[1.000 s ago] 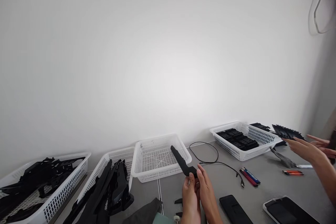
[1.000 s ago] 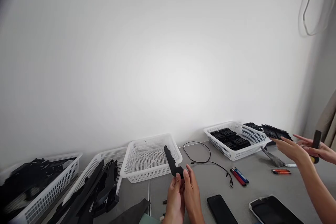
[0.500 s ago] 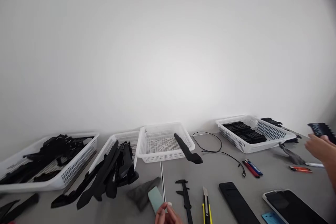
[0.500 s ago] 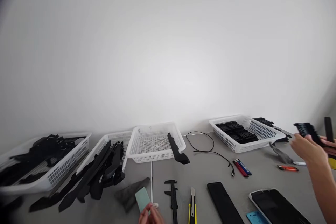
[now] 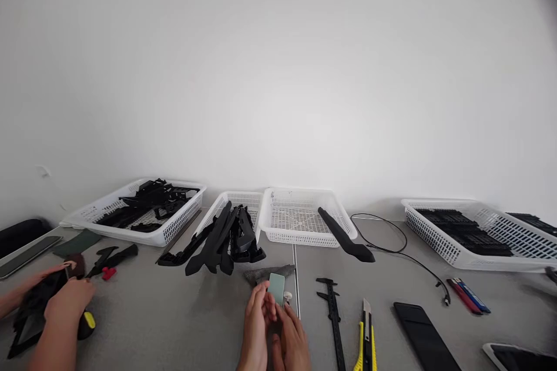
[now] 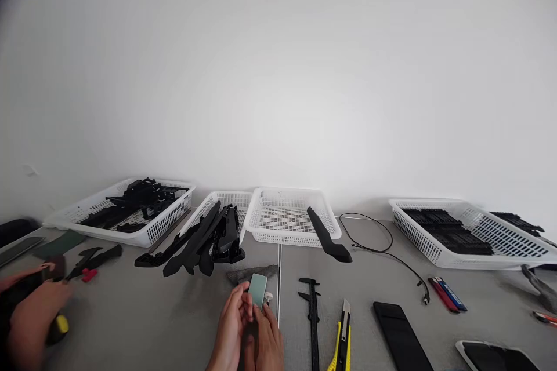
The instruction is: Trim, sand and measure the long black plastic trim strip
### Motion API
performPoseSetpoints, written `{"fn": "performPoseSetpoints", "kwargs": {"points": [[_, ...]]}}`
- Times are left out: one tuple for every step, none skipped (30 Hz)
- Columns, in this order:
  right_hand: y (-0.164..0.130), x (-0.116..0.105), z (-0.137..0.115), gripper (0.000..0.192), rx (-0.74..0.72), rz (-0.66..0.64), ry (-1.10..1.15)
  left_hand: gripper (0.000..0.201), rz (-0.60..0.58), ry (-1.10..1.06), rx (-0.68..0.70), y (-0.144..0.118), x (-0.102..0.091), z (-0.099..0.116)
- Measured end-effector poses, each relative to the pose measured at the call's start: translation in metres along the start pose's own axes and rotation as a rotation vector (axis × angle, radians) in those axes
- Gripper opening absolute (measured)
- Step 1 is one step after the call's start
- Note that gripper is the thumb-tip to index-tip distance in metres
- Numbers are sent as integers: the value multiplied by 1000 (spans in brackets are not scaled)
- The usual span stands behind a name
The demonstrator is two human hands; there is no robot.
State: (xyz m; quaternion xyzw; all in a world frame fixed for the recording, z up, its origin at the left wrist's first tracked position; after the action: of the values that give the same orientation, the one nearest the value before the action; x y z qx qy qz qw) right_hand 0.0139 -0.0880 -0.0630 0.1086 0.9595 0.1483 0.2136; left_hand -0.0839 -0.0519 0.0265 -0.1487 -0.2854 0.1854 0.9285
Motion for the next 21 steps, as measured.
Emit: {"fn": "performPoseSetpoints", "kwargs": {"points": [[2, 0, 5, 42, -3, -7, -27, 54, -15, -6, 50, 0, 5, 11], [5, 0, 9, 42, -12, -19, -42, 56, -50, -23, 93, 0, 10, 23], [9, -1, 13, 41, -20, -29, -46, 57, -84, -48, 114, 0, 14, 34], [13, -3, 16, 39, -26, -49, -45, 56, -115, -72, 113, 0, 18, 44], [18, -5, 19, 38, -34, -69, -39, 53, -145, -99, 91, 1, 22, 53], [23, -8, 22, 36, -22, -51, -31, 50, -171, -129, 48, 2, 26, 60], [27, -11, 24, 35, -17, -39, -16, 49, -186, -166, -1, 5, 30, 65], [31, -14, 26, 35, -18, -37, 0, 48, -190, -200, -57, 8, 34, 69], [34, -16, 28, 35, -17, -31, 14, 46, -187, -227, -103, 11, 37, 71], [35, -18, 29, 35, -23, -31, 30, 42, -179, -246, -134, 15, 40, 73], [36, -19, 31, 35, -35, -34, 41, 37, -168, -258, -151, 18, 43, 73], [36, -20, 32, 35, -48, -33, 45, 31, -156, -261, -158, 20, 45, 72], [36, -20, 33, 36, -62, -33, 41, 25, -148, -257, -156, 21, 46, 71], [35, -20, 34, 37, -71, -27, 29, 20, -146, -251, -149, 21, 47, 70], [35, -20, 35, 40, -76, -19, 10, 19, -155, -245, -139, 20, 47, 69], [34, -20, 36, 42, -77, -8, -10, 19, -169, -244, -130, 16, 46, 69], [33, -19, 37, 45, -75, 1, -25, 21, -194, -255, -118, 12, 46, 69], [33, -19, 37, 47, -73, 6, -33, 23, -223, -280, -110, 6, 45, 71], [32, -18, 37, 48, -75, 7, -34, 24, -244, -319, -107, 0, 45, 75], [32, -18, 36, 48, -73, 10, -29, 23, -268, -378, -106, -7, 46, 80], [32, -17, 35, 48, -69, 16, -22, 22, -292, -441, -119, -15, 47, 86]]}}
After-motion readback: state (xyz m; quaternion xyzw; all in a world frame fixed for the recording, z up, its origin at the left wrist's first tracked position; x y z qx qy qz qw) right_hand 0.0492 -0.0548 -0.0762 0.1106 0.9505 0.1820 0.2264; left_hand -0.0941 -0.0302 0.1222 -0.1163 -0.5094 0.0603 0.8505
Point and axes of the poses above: each hand's wrist, its own y-axis towards the middle knuckle, its own x-axis out of the palm, z = x × y, the point moved 2 cm from there along y, towards the middle knuckle, and after that the axes turned 2 degrees about z, right-handed, at the moved point
